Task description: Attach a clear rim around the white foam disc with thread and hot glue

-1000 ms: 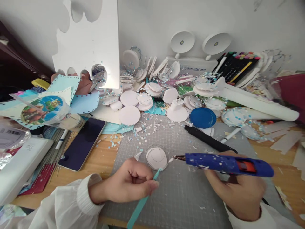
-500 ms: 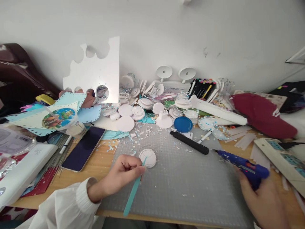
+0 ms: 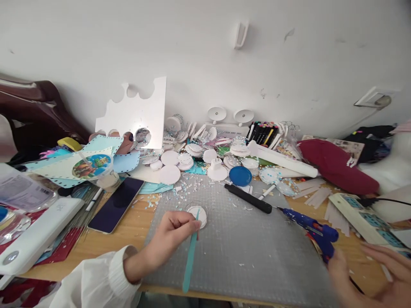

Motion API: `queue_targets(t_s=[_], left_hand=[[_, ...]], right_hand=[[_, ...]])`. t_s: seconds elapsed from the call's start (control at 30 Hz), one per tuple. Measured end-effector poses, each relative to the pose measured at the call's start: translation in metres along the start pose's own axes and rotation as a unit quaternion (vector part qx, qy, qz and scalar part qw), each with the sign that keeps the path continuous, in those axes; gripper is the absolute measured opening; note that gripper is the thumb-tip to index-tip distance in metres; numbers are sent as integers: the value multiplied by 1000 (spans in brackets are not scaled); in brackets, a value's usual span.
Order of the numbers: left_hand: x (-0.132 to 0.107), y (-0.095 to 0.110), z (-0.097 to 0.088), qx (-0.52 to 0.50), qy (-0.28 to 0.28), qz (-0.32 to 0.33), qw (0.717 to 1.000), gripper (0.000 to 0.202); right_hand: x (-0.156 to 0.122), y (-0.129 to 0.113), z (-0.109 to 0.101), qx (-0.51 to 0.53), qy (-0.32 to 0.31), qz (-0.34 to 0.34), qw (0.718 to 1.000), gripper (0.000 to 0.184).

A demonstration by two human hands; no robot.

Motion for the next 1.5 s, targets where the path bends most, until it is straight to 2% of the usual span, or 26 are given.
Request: queue_targets(t_s=[0.07, 0.1, 0.17, 0.27, 0.4, 0.47, 0.63, 0.73, 0.8, 0.87, 0.93, 1.0, 1.03, 1.07, 1.13, 1.2, 1.27, 1.37, 1.43, 1.5], left_hand=[[3, 3, 6, -23, 16, -14, 1000, 39], [4, 5, 10, -30, 24, -21, 999, 39], [8, 9, 17, -37, 34, -31, 998, 36], [14, 15, 26, -57, 47, -40, 996, 37], [22, 20, 25, -81, 65, -39, 994, 43], [25, 19, 21, -87, 75, -37, 993, 45], [35, 16, 19, -89, 68, -40, 993, 50], [41, 13, 22, -69, 50, -46, 995, 53], [43, 15, 20, -23, 33, -31, 999, 50], [42, 19, 6, 66, 43, 15, 997, 46], [37, 27, -16, 189, 86, 101, 973, 40], [30, 30, -29, 306, 100, 191, 927, 35], [28, 26, -31, 349, 89, 217, 907, 45], [28, 20, -32, 387, 81, 228, 890, 63], [31, 3, -32, 453, 66, 220, 862, 94], [35, -10, -26, 502, 46, 203, 839, 110], [39, -19, -18, 531, 22, 183, 827, 102], [41, -22, -11, 537, 0, 170, 826, 68], [38, -17, -9, 527, 1, 197, 827, 55], [31, -7, -8, 510, 15, 250, 823, 53]], right_hand=[[-5, -55, 27, 29, -88, -143, 985, 5], [-10, -80, 37, 64, -105, -196, 973, 2], [-19, -124, 58, 145, -128, -288, 938, 13], [-25, -166, 88, 238, -154, -363, 888, 15], [-18, -180, 112, 275, -148, -393, 865, 26], [-15, -178, 118, 277, -139, -401, 862, 30], [-15, -168, 126, 268, -114, -398, 870, 24], [-15, -155, 133, 305, -120, -355, 876, 23], [-10, -137, 139, 364, -121, -274, 882, 24], [-4, -113, 146, 399, -105, -175, 894, 26], [-1, -91, 151, 393, -83, -92, 911, 25], [0, -76, 155, 377, -70, -30, 923, 20], [0, -70, 158, 375, -70, 3, 925, 17], [-1, -64, 161, 376, -74, 37, 923, 13], [-2, -56, 168, 392, -83, 108, 910, 3], [-5, -50, 174, 412, -89, 167, 891, 7], [-7, -48, 178, 426, -94, 201, 877, 11], [-11, -46, 183, 443, -104, 235, 859, 11], [-13, -44, 185, 456, -107, 252, 847, 11], [-16, -44, 186, 472, -111, 264, 834, 11]])
Point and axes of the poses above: each hand's wrist, its own x-axis towards the middle knuckle, its own z-axis out of the palm, y = z × x, the point moved 9 cm from there along x, towards the middle knuckle, and after that the axes turned 11 degrees about x, right-handed, at the moved point
